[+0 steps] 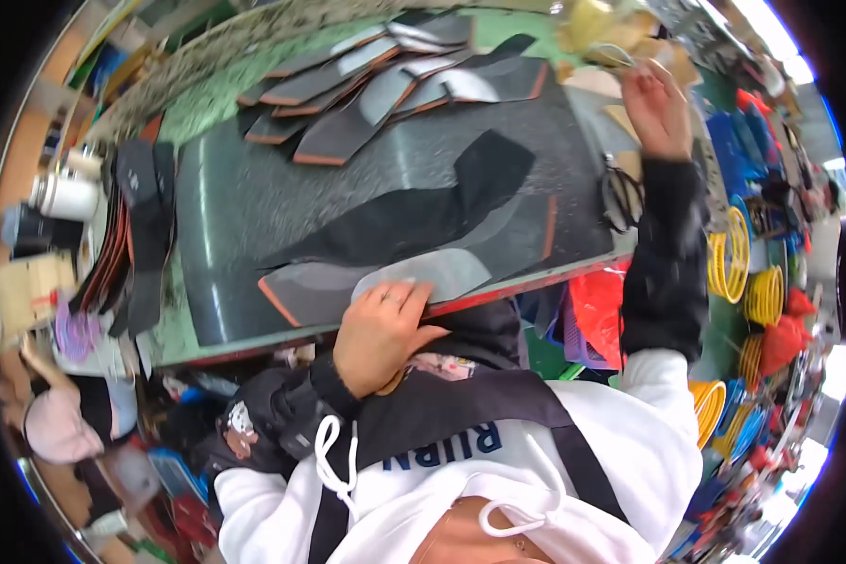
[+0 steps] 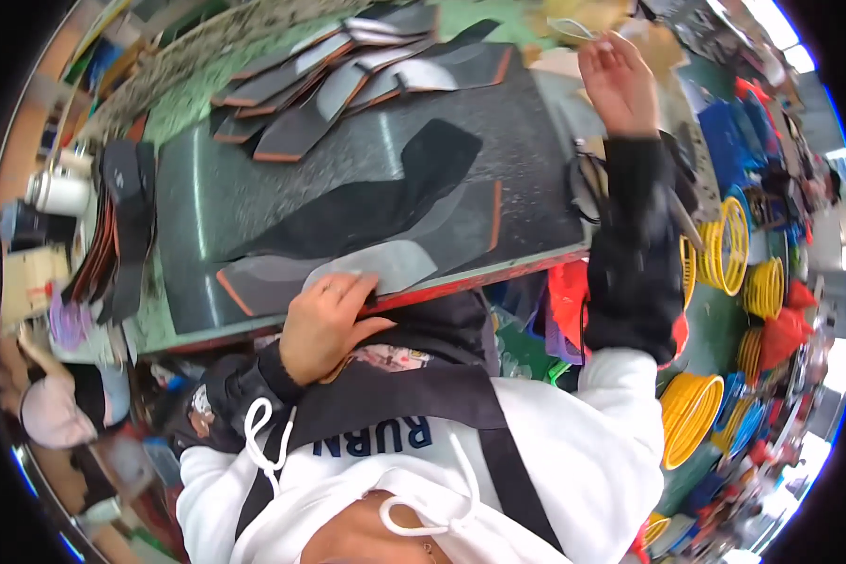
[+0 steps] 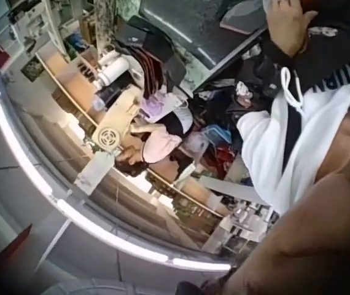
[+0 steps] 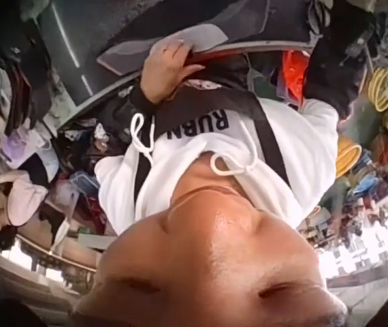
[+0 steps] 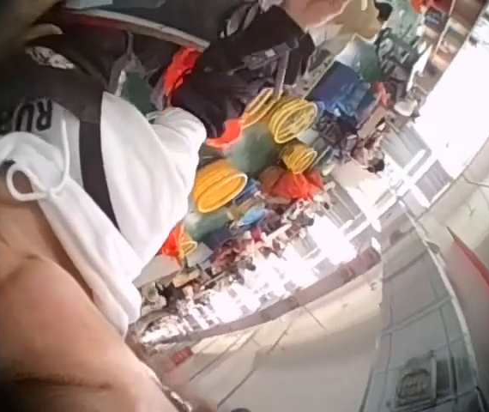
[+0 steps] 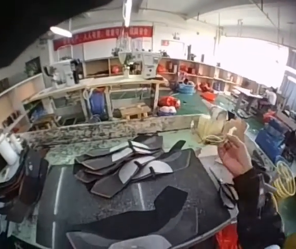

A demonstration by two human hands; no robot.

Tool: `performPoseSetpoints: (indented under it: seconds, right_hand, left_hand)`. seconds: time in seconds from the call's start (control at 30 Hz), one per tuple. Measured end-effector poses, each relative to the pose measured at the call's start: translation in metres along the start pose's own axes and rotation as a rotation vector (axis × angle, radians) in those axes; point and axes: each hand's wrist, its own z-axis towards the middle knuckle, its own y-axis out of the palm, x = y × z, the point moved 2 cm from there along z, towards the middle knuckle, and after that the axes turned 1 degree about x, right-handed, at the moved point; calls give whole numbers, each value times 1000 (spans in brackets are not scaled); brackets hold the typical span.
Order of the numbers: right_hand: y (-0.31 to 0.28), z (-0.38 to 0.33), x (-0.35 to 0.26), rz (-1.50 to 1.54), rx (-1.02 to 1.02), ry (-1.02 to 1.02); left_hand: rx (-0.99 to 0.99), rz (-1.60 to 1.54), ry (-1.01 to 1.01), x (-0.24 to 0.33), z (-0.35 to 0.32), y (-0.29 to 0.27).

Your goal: The person picks up a shoe component, applies a strip of material to it by hand, and presses the edges together before repeating the process with another piece.

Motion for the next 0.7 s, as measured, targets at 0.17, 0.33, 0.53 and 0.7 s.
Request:
performPoseSetpoints:
  seconds: [0.17, 0.33, 0.53, 0.7]
  right_hand:
    - [197, -162, 93, -212, -49, 466]
    - [220, -183, 130, -337, 47, 427]
    - [207, -174, 131, -767, -157, 400]
    - [216, -177, 138, -1057, -243, 383]
  left_hand:
    - [54, -1219, -369, -23, 20, -2]
    - [-31, -1371, -688, -48, 18, -21]
    - [234, -1103, -739, -52, -3, -39]
    - [254, -879, -852, -73, -40, -31]
